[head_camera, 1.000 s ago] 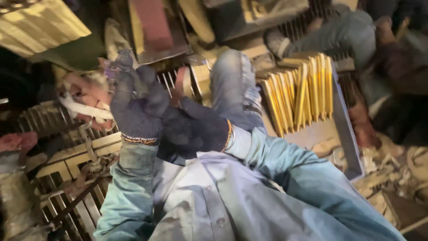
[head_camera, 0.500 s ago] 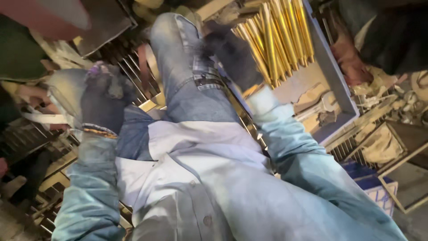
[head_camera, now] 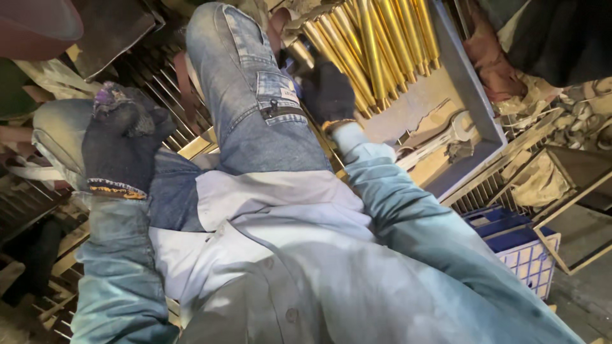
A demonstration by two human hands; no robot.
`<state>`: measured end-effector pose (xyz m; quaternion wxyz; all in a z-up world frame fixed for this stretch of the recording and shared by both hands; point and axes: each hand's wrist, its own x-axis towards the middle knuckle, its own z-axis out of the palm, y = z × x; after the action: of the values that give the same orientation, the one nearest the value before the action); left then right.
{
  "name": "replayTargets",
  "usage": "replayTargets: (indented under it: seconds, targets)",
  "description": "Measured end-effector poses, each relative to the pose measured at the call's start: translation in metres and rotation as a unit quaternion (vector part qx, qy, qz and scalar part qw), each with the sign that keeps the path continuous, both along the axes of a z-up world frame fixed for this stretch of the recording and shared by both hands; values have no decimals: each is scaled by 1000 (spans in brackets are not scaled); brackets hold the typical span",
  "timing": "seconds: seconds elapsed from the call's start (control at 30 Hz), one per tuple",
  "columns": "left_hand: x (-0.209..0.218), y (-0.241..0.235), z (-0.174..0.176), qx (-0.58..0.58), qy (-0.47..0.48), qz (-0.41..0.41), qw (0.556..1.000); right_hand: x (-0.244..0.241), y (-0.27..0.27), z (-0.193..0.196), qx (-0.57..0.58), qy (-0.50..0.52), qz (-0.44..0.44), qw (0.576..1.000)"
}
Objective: The person holds various brass-colored metal handle components against a moving sanding belt to polish and smooth their surfaces. The person turns the metal pieces to reach different sides and then places them into a tray.
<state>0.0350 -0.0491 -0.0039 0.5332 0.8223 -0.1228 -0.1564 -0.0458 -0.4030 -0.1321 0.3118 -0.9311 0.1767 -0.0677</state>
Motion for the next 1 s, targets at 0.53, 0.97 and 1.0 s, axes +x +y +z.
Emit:
replayTargets:
  seconds: [0.53, 0.97, 1.0]
  targets:
    - [16, -26, 44, -164, 256, 153, 940, 38, 2, 148, 23, -45, 222, 974]
    - [-32, -4, 103, -318, -26, 100, 942, 108, 88, 150, 388, -14, 240, 890]
    - [-35, -4, 102, -476, 110, 178, 854, 108, 91, 133, 389, -10, 249, 887]
